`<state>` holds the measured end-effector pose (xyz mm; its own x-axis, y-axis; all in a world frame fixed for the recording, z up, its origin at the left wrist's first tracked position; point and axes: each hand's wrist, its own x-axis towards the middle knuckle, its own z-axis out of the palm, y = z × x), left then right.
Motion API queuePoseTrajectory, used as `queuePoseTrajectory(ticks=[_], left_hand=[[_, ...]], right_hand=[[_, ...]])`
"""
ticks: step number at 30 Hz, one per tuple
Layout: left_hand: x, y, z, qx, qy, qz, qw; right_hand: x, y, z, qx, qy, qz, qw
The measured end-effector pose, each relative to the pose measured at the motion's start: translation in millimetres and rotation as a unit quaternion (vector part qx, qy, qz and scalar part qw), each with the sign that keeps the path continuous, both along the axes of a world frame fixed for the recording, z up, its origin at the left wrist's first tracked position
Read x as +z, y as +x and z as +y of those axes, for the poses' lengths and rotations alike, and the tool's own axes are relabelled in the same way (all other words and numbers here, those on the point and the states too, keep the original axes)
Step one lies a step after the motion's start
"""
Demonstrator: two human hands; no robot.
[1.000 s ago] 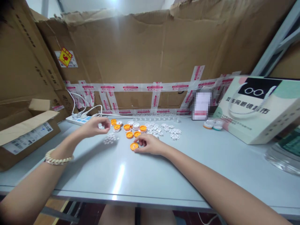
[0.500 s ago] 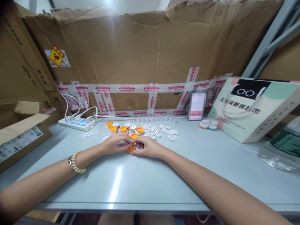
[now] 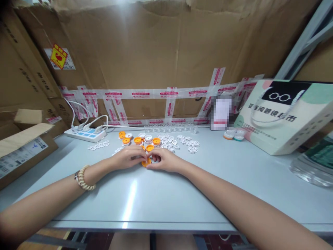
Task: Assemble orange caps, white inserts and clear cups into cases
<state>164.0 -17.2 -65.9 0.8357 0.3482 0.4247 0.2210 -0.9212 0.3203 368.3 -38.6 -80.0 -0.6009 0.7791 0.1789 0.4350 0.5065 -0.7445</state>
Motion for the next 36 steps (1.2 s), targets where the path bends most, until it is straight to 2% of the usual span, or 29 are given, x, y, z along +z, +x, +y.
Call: queuePoseTrajectory(ticks=[17, 22, 26, 32, 36], left_hand=[[2.7, -3.3, 0.1, -0.027, 0.127, 0.045, 0.99], [4.3, -7.6, -0.1, -0.012, 0.096, 0.008, 0.995], [2.4, -13.1, 0.9, -0.018, 0.061, 0.016, 0.998], [-0.8, -14.8, -0.3, -0.029, 0.071, 0.019, 0.997], [0.3, -14.5, -2.2, -0.031, 0.07, 0.023, 0.997]], right_hand=[[-4.9, 0.1, 1.2, -0.001, -0.004, 0.01, 1.0], [-7.0, -0.4, 0.5, -0.018, 0.02, 0.008, 1.0], [-9.9, -0.5, 0.5, -0.032, 0.066, 0.016, 0.997], [-13.0, 0.9, -0.1, -0.027, 0.119, 0.06, 0.991], [-11.2, 0.3, -2.4, -0.041, 0.112, 0.076, 0.99]])
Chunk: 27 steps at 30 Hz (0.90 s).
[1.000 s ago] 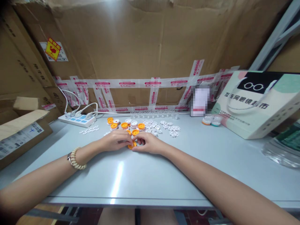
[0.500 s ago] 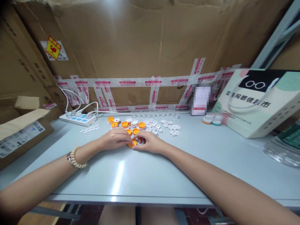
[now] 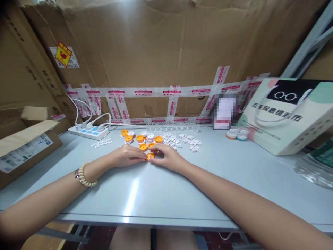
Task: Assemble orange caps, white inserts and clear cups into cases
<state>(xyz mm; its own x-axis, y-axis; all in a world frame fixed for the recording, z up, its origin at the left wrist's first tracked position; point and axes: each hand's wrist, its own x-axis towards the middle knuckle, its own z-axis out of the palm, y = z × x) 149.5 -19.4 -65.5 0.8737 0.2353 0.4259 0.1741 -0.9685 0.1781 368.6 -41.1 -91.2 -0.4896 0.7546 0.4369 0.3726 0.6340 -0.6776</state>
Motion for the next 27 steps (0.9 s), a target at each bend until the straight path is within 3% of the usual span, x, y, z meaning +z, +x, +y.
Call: queuePoseTrajectory(ticks=[6, 20, 27], left_hand=[[0.4, 0.5, -0.3, 0.008, -0.001, -0.001, 1.0], [-10.0, 4.2, 0.8, 0.032, -0.038, -0.036, 0.998], [-16.8, 4.2, -9.2, 0.118, -0.071, -0.052, 0.989]], right_hand=[[0.7, -0.3, -1.5, -0.018, -0.03, 0.004, 0.999], [-0.7, 3.6, -3.2, 0.025, -0.094, 0.029, 0.995], [-3.0, 5.0, 2.1, 0.052, -0.075, 0.02, 0.996]])
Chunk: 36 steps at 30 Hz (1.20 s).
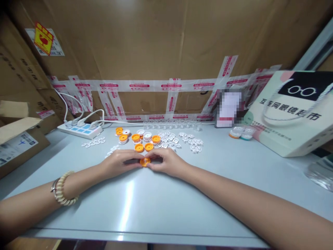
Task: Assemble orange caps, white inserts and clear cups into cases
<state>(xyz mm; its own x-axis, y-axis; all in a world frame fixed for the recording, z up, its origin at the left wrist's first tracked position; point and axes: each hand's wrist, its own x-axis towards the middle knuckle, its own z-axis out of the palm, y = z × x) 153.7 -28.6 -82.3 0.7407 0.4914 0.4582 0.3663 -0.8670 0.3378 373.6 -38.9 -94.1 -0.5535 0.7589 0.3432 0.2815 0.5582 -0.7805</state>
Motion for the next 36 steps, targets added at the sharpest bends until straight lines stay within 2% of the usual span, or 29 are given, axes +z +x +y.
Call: queuePoseTrajectory(ticks=[4, 12, 28, 36], left_hand=[[-0.5, 0.8, -4.2, 0.023, 0.005, 0.009, 1.0], [3.5, 1.5, -4.2, -0.012, 0.03, 0.016, 0.999], [4.0, -0.9, -5.1, -0.017, 0.072, 0.028, 0.997], [8.5, -2.0, -6.4, -0.022, 0.102, 0.081, 0.991]], right_hand=[[1.1, 0.4, 0.2, -0.006, 0.022, -0.015, 1.0], [-0.5, 1.2, 0.9, -0.009, 0.079, -0.018, 0.997], [0.9, -0.5, -3.4, 0.021, 0.194, -0.032, 0.98], [5.4, -3.0, -8.9, 0.026, 0.233, -0.062, 0.97]])
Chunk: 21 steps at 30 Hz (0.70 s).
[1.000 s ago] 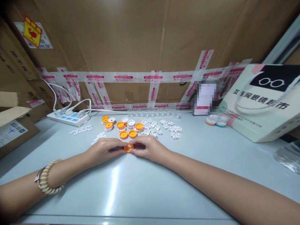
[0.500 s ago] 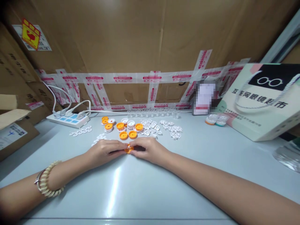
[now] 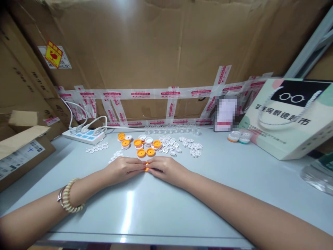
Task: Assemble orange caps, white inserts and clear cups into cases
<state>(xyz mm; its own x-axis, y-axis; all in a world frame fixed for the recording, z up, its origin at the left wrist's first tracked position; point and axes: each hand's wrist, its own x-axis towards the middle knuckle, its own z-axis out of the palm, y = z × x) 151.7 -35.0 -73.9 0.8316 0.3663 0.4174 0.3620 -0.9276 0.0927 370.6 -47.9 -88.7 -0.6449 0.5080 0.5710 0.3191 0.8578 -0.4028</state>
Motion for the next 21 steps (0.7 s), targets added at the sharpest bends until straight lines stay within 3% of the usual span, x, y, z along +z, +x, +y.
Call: queuePoseTrajectory(ticks=[7, 12, 14, 17, 19, 21], left_hand=[[1.8, 1.7, -5.8, 0.013, 0.003, 0.022, 1.0], [21.3, -8.2, 4.4, 0.007, -0.015, -0.032, 0.999], [34.5, -20.2, 14.5, 0.055, -0.04, -0.067, 0.995], [49.6, -42.4, 31.6, 0.196, -0.108, -0.009, 0.975], [52.3, -55.0, 41.4, 0.266, -0.141, 0.03, 0.953], [49.4, -62.8, 48.2, 0.289, -0.165, 0.046, 0.942]], right_hand=[[1.4, -1.4, -2.2, -0.004, 0.01, -0.019, 1.0], [1.1, -1.3, -2.4, -0.016, -0.013, -0.015, 1.0], [1.3, -1.0, -3.0, -0.025, -0.024, -0.009, 0.999], [2.2, -0.7, -3.5, -0.034, -0.044, 0.0, 0.998], [2.7, -0.4, -3.2, -0.043, -0.063, -0.002, 0.997], [2.8, -0.1, -2.6, -0.056, -0.083, -0.007, 0.995]])
